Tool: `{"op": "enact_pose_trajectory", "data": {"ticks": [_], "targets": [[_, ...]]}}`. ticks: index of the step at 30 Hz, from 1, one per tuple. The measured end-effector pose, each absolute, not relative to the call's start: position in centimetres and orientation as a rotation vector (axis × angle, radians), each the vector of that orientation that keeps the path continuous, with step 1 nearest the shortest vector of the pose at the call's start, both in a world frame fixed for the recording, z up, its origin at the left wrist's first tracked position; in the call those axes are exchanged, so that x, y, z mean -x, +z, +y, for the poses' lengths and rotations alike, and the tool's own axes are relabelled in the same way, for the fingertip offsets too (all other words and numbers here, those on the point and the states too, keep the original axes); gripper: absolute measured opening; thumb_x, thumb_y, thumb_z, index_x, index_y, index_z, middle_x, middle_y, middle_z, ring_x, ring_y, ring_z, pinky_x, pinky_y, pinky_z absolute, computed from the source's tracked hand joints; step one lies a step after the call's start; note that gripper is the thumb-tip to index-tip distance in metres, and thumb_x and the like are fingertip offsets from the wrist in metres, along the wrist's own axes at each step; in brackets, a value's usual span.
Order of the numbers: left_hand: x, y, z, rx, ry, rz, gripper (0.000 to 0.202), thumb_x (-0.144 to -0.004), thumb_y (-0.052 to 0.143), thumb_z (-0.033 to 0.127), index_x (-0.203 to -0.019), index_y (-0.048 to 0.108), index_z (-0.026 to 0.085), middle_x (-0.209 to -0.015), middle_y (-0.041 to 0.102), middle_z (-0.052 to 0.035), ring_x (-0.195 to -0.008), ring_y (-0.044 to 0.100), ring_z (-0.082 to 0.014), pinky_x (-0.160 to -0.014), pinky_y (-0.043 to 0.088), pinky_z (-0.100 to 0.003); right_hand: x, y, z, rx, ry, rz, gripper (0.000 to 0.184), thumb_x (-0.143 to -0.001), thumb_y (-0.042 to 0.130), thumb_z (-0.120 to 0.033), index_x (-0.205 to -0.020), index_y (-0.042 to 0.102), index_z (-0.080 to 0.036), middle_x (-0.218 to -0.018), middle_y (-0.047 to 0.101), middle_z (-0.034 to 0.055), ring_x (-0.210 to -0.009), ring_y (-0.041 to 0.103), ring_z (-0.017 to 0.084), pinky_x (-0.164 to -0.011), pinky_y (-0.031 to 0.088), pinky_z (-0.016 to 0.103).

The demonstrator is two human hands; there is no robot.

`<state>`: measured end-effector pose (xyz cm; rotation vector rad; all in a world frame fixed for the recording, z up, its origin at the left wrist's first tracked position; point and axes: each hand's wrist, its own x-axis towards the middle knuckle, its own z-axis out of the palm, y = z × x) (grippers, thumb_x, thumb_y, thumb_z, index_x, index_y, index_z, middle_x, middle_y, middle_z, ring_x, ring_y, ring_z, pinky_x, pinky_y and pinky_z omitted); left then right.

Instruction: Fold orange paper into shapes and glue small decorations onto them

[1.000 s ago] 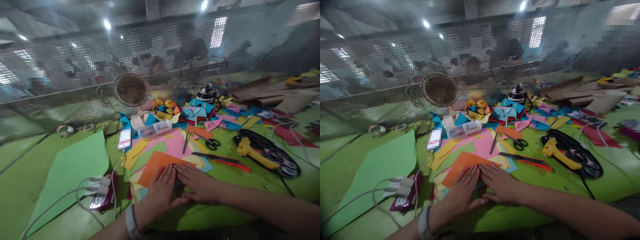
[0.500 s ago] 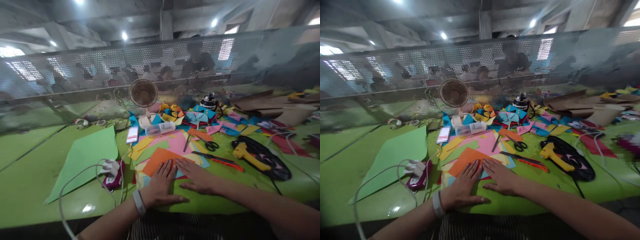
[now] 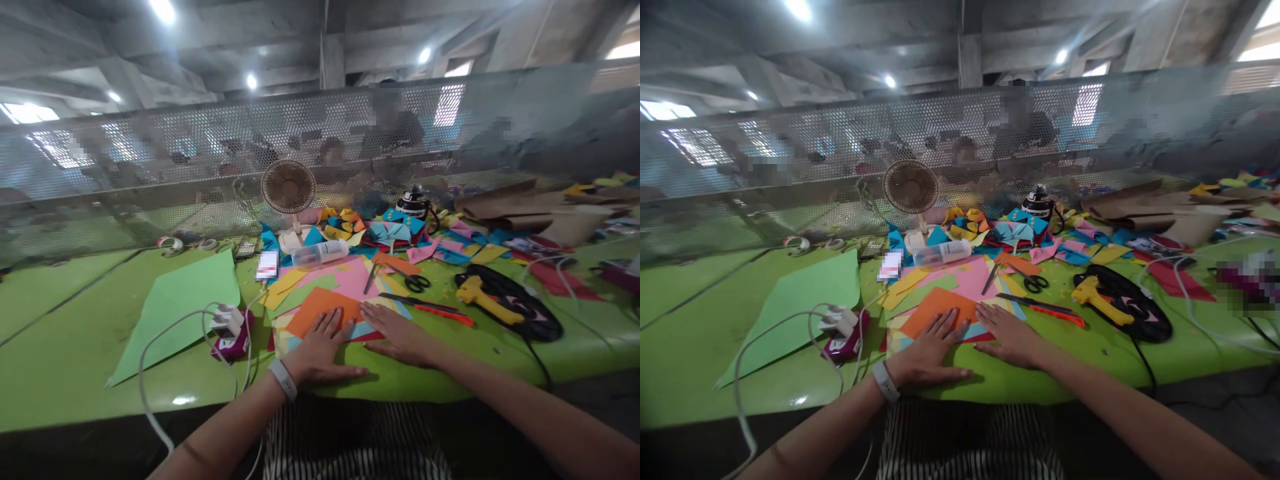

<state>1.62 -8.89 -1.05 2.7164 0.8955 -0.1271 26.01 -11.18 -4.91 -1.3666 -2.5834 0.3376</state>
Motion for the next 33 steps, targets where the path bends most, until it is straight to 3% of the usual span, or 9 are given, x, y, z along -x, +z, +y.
{"op": "enact_pose_trajectory", "data": {"ticks": [33], "targets": [[-1.3, -2.5, -9.3, -2.805, 0.037, 0.939, 0.097, -0.074, 0.036, 0.08, -0.149, 0.015, 0.022, -0.155, 0.004, -0.0117, -0.142, 0.003, -0.0308, -0.115, 0.007, -0.046, -25.8, -4.6, -11.3, 1.394, 0.337, -2.586, 0.081, -0.088, 0.027, -0.067, -0.145, 0.028, -0.009, -0.151, 0.021, 0.0139, -0.14, 0.019, 0.026, -0.115, 0.017, 0.044]]}}
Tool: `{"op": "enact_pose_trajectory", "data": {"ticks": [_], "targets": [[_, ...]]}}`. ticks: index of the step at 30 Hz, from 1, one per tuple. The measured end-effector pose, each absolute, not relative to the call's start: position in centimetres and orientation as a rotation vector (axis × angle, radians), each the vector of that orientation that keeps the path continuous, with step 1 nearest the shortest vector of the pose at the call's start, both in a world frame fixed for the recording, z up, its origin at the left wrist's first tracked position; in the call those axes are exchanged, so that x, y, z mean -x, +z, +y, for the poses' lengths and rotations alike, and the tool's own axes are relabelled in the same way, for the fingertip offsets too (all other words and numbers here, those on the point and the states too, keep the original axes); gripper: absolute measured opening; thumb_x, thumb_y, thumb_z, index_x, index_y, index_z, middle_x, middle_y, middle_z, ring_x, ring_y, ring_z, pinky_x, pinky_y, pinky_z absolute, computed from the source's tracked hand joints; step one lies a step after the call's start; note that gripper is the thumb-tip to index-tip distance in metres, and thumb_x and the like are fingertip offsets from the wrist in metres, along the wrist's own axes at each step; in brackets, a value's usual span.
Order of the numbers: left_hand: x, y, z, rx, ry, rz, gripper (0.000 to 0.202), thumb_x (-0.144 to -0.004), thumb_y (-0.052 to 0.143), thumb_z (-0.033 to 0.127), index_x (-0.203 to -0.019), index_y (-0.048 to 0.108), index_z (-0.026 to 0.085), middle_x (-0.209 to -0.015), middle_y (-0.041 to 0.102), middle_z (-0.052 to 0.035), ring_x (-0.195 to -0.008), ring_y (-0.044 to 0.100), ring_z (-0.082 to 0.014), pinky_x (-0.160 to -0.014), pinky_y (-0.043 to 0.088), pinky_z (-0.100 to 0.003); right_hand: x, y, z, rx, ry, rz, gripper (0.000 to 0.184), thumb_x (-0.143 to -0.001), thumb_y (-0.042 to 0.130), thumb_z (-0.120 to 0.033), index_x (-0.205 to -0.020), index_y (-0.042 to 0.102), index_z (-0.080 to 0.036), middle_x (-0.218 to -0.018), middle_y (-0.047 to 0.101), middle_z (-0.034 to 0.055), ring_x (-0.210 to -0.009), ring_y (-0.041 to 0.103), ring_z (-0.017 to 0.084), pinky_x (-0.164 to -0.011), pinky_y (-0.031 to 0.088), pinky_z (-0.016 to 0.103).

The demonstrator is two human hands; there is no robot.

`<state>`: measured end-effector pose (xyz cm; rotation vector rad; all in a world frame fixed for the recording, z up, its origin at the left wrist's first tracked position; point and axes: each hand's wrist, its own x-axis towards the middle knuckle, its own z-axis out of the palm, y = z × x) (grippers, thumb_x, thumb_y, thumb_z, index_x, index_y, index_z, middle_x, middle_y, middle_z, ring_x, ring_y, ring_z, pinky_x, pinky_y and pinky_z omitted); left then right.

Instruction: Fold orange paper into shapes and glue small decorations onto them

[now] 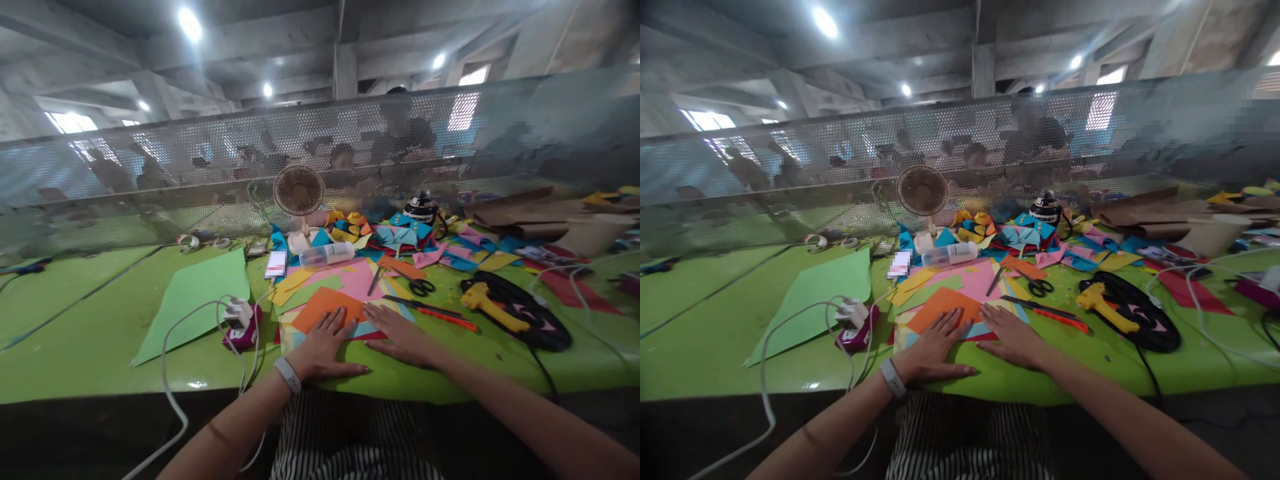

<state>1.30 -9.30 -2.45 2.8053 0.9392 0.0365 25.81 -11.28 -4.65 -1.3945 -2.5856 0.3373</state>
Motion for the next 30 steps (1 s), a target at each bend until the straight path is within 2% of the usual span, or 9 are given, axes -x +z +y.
{"op": "enact_pose_trajectory", "data": {"ticks": [9, 15, 30], "targets": [[-1.5, -2.3, -9.3, -2.815, 0.022, 0.951, 0.096, -0.074, 0.036, 0.08, -0.148, 0.017, 0.022, -0.155, 0.007, -0.0113, -0.142, 0.004, -0.0306, -0.115, 0.008, -0.047, -26.0, -4.9, -11.0, 1.38, 0.378, -2.555, 0.081, -0.087, 0.03, -0.067, -0.146, 0.027, -0.011, -0.152, 0.02, 0.0123, -0.141, 0.018, 0.025, -0.115, 0.016, 0.043], [-1.6, -2.0, -9.4, -2.822, -0.022, 0.957, 0.097, -0.074, 0.033, 0.081, -0.148, 0.015, 0.02, -0.155, 0.006, -0.0136, -0.142, 0.003, -0.0303, -0.114, 0.008, -0.047, -25.8, -4.0, -11.4, 1.41, 0.43, -2.551, 0.084, -0.087, 0.029, -0.068, -0.145, 0.028, -0.007, -0.152, 0.019, 0.0147, -0.141, 0.016, 0.026, -0.116, 0.013, 0.043], [-1.6, -2.4, -9.3, -2.822, 0.014, 0.96, 0.096, -0.074, 0.034, 0.081, -0.148, 0.016, 0.023, -0.155, 0.007, -0.0125, -0.142, 0.004, -0.0311, -0.114, 0.007, -0.047, -26.2, -5.1, -11.0, 1.339, 0.343, -2.561, 0.079, -0.089, 0.029, -0.065, -0.145, 0.028, -0.01, -0.152, 0.02, 0.0134, -0.141, 0.018, 0.025, -0.115, 0.016, 0.043]]}}
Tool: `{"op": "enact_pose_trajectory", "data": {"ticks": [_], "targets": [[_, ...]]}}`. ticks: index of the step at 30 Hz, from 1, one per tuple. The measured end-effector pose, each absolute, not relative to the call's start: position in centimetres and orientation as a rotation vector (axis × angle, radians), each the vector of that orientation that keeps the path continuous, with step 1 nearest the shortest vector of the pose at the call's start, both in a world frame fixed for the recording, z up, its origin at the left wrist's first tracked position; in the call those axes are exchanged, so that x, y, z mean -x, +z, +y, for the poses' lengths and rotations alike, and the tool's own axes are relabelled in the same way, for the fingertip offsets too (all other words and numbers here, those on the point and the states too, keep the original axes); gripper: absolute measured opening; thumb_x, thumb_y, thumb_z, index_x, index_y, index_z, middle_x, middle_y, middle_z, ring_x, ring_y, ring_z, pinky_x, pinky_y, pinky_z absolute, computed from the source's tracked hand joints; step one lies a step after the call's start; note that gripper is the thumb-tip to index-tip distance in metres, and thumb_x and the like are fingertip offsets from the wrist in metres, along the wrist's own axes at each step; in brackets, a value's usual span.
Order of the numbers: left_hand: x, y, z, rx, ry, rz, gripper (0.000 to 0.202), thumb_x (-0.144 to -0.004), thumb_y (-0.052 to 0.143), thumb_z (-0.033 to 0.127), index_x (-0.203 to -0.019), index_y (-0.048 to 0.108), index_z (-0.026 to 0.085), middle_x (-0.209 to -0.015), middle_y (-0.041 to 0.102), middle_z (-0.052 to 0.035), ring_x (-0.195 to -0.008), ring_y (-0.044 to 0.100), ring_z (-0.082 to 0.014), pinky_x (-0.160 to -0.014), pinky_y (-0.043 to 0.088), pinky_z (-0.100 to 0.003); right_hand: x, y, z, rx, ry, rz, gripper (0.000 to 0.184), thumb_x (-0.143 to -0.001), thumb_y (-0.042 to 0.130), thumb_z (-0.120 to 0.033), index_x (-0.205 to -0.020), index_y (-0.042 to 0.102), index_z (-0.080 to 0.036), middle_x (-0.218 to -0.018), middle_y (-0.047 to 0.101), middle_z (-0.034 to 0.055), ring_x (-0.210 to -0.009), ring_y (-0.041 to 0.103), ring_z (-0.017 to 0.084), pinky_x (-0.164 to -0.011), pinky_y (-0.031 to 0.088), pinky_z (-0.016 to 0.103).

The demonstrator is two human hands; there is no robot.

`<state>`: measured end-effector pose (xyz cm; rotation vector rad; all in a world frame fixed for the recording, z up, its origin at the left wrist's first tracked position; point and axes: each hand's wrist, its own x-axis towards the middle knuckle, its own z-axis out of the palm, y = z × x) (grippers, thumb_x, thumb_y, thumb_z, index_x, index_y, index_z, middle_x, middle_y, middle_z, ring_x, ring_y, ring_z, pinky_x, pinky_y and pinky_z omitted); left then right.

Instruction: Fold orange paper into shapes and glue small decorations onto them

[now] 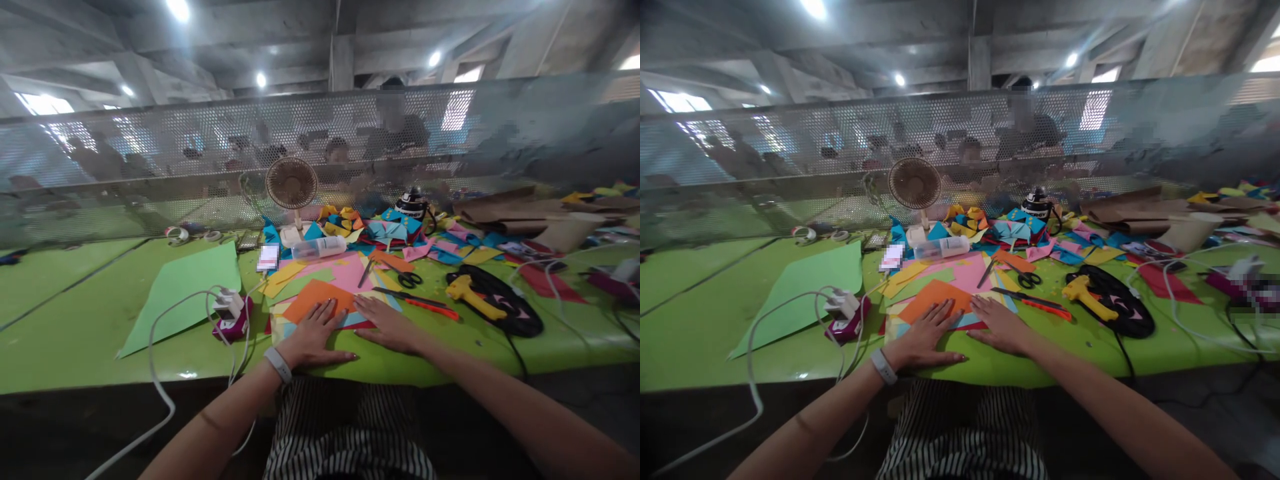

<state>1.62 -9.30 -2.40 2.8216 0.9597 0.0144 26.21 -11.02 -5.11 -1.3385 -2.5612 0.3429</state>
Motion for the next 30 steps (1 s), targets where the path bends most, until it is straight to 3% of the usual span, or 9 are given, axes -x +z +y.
{"op": "enact_pose_trajectory", "data": {"ticks": [13, 30], "targets": [[4.0, -1.4, -11.0, -2.822, -0.025, 1.018, 0.086, -0.084, 0.03, 0.072, -0.149, 0.005, 0.023, -0.155, 0.009, -0.0076, -0.142, 0.01, -0.0253, -0.114, 0.006, -0.044, -25.9, -3.9, -11.5, 1.402, 0.366, -2.589, 0.08, -0.088, 0.026, -0.067, -0.144, 0.031, -0.009, -0.151, 0.023, 0.014, -0.14, 0.019, 0.026, -0.115, 0.016, 0.044], [5.1, -1.6, -11.9, -2.793, 0.045, 1.076, 0.085, -0.084, 0.031, 0.072, -0.149, 0.01, 0.022, -0.155, 0.01, -0.0074, -0.142, 0.011, -0.0255, -0.115, 0.008, -0.045, -25.7, -4.6, -11.9, 1.399, 0.286, -2.538, 0.071, -0.09, 0.03, -0.062, -0.144, 0.032, -0.016, -0.15, 0.025, 0.0101, -0.139, 0.023, 0.027, -0.115, 0.015, 0.049]]}}
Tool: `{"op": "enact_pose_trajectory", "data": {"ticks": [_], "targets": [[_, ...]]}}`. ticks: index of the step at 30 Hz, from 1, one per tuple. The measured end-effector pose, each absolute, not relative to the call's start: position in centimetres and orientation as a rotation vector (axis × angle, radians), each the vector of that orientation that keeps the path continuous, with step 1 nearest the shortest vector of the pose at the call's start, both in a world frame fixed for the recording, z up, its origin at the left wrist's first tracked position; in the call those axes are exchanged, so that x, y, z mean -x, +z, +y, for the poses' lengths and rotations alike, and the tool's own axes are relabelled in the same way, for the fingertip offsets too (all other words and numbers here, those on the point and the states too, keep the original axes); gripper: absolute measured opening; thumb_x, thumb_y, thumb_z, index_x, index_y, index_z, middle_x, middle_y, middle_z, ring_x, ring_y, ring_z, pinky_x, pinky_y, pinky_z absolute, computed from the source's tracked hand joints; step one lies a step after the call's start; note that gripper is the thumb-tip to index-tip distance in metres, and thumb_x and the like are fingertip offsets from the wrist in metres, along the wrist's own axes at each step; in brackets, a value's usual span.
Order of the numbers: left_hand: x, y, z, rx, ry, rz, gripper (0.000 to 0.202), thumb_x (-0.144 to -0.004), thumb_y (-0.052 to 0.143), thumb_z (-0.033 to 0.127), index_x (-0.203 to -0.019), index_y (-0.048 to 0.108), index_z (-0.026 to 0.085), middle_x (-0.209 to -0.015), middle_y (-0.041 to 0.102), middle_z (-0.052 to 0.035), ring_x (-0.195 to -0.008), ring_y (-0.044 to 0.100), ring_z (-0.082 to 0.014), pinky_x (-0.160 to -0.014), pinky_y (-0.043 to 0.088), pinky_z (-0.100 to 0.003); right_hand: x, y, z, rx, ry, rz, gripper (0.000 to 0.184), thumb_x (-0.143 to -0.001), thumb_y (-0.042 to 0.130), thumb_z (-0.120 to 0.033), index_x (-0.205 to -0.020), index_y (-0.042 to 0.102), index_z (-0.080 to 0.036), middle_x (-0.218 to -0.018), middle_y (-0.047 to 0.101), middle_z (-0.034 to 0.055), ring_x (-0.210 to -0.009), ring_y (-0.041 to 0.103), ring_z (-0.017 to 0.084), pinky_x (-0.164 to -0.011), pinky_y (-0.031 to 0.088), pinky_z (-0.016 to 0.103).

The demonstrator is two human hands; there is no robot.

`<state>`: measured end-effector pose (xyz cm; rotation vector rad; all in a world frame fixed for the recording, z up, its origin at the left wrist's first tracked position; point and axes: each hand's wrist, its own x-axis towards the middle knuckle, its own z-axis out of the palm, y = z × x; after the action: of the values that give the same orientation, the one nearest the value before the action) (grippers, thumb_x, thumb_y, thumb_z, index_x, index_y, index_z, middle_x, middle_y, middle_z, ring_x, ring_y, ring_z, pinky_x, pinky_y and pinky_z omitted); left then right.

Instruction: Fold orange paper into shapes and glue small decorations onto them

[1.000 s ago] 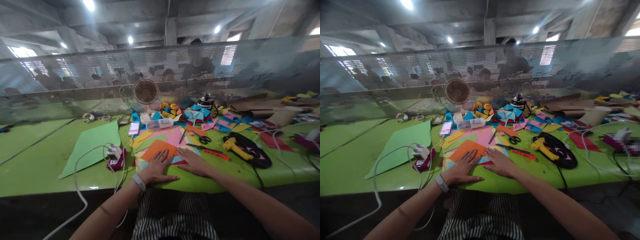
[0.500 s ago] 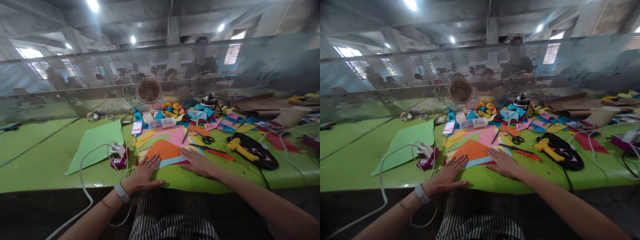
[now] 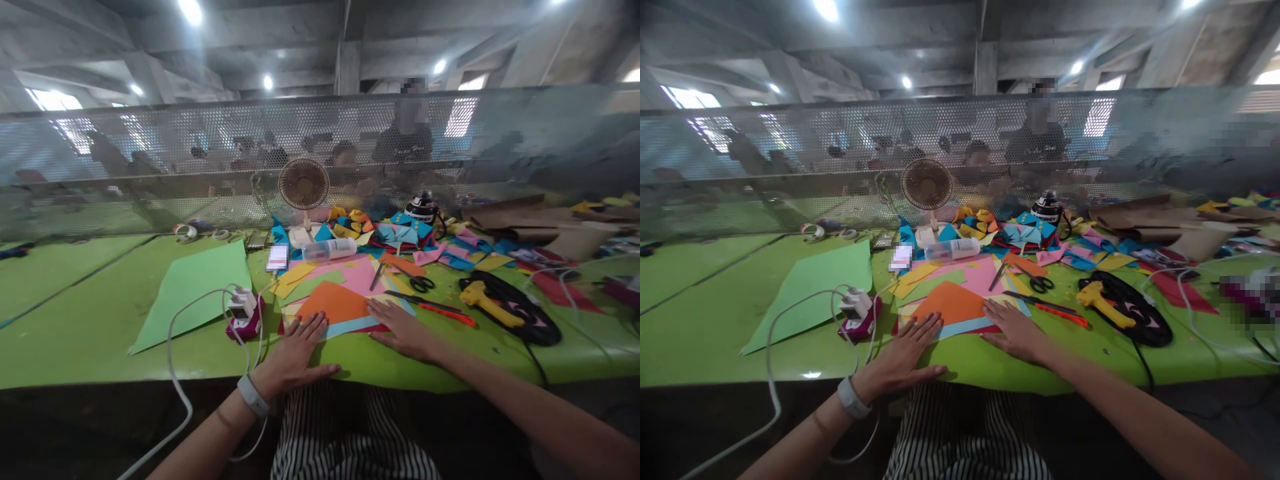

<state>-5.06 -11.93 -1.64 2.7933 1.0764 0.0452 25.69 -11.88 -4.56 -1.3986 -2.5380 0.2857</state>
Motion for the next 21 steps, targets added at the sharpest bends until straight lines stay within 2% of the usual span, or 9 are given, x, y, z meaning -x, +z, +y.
{"op": "enact_pose_trajectory", "data": {"ticks": [6, 9, 11, 13, 15, 16, 18, 21], "targets": [[5.7, -1.1, -12.5, -2.777, 0.034, 1.014, 0.082, -0.085, 0.031, 0.07, -0.148, 0.012, 0.023, -0.155, 0.012, -0.0059, -0.142, 0.012, -0.0234, -0.115, 0.006, -0.045, -25.6, -4.4, -13.2, 1.435, 0.284, -2.57, 0.064, -0.092, 0.028, -0.059, -0.142, 0.037, -0.019, -0.147, 0.034, 0.0085, -0.136, 0.03, 0.026, -0.114, 0.016, 0.051], [6.1, -0.7, -12.3, -2.757, 0.036, 0.952, 0.081, -0.084, 0.033, 0.07, -0.149, 0.009, 0.026, -0.155, 0.012, -0.0045, -0.142, 0.012, -0.0229, -0.116, 0.006, -0.044, -25.5, -4.2, -13.6, 1.414, 0.231, -2.551, 0.061, -0.092, 0.031, -0.059, -0.136, 0.047, -0.02, -0.141, 0.044, 0.0095, -0.132, 0.038, 0.027, -0.112, 0.019, 0.051], [6.3, -0.6, -12.1, -2.735, 0.036, 0.913, 0.081, -0.084, 0.034, 0.07, -0.148, 0.008, 0.028, -0.154, 0.013, -0.0041, -0.141, 0.013, -0.0231, -0.116, 0.007, -0.043, -25.2, -3.8, -12.9, 1.373, 0.201, -2.521, 0.055, -0.092, 0.033, -0.056, -0.128, 0.056, -0.021, -0.131, 0.055, 0.0093, -0.125, 0.048, 0.026, -0.111, 0.022, 0.05], [6.4, -0.5, -11.8, -2.725, 0.035, 0.892, 0.08, -0.084, 0.035, 0.07, -0.148, 0.01, 0.029, -0.154, 0.013, -0.0041, -0.141, 0.013, -0.0238, -0.116, 0.006, -0.044, -24.7, -3.3, -11.4, 1.395, 0.213, -2.433, 0.049, -0.093, 0.034, -0.053, -0.117, 0.064, -0.023, -0.118, 0.065, 0.0078, -0.111, 0.058, 0.025, -0.106, 0.033, 0.046], [6.5, -0.5, -11.6, -2.729, 0.037, 0.886, 0.08, -0.083, 0.035, 0.07, -0.148, 0.011, 0.029, -0.154, 0.014, -0.0042, -0.141, 0.012, -0.024, -0.115, 0.005, -0.044, -23.8, -2.7, -9.4, 1.524, 0.241, -2.279, 0.049, -0.091, 0.036, -0.055, -0.108, 0.068, -0.022, -0.107, 0.069, 0.0077, -0.097, 0.064, 0.023, -0.09, 0.047, 0.038], [6.5, -0.6, -11.5, -2.734, 0.038, 0.883, 0.08, -0.083, 0.035, 0.071, -0.148, 0.012, 0.029, -0.154, 0.014, -0.0043, -0.141, 0.012, -0.0238, -0.115, 0.005, -0.045, -23.1, -2.6, -8.5, 1.565, 0.236, -2.237, 0.051, -0.09, 0.037, -0.057, -0.109, 0.067, -0.02, -0.105, 0.069, 0.0087, -0.092, 0.065, 0.023, -0.083, 0.05, 0.036], [6.5, -0.8, -11.4, -2.74, 0.039, 0.88, 0.08, -0.084, 0.035, 0.07, -0.148, 0.014, 0.029, -0.154, 0.014, -0.0044, -0.141, 0.013, -0.0233, -0.115, 0.005, -0.045, -21.8, -2.6, -7.0, 1.607, 0.192, -2.182, 0.056, -0.088, 0.039, -0.059, -0.116, 0.062, -0.015, -0.111, 0.065, 0.0124, -0.099, 0.062, 0.024, -0.086, 0.049, 0.035], [6.5, -0.9, -11.3, -2.747, 0.023, 0.882, 0.079, -0.084, 0.034, 0.07, -0.148, 0.016, 0.028, -0.154, 0.014, -0.0044, -0.141, 0.013, -0.023, -0.115, 0.006, -0.045, -20.0, -3.7, -6.4, 1.638, 0.092, -2.149, 0.068, -0.088, 0.038, -0.06, -0.135, 0.045, -0.01, -0.134, 0.049, 0.0183, -0.126, 0.042, 0.03, -0.105, 0.032, 0.042]]}}
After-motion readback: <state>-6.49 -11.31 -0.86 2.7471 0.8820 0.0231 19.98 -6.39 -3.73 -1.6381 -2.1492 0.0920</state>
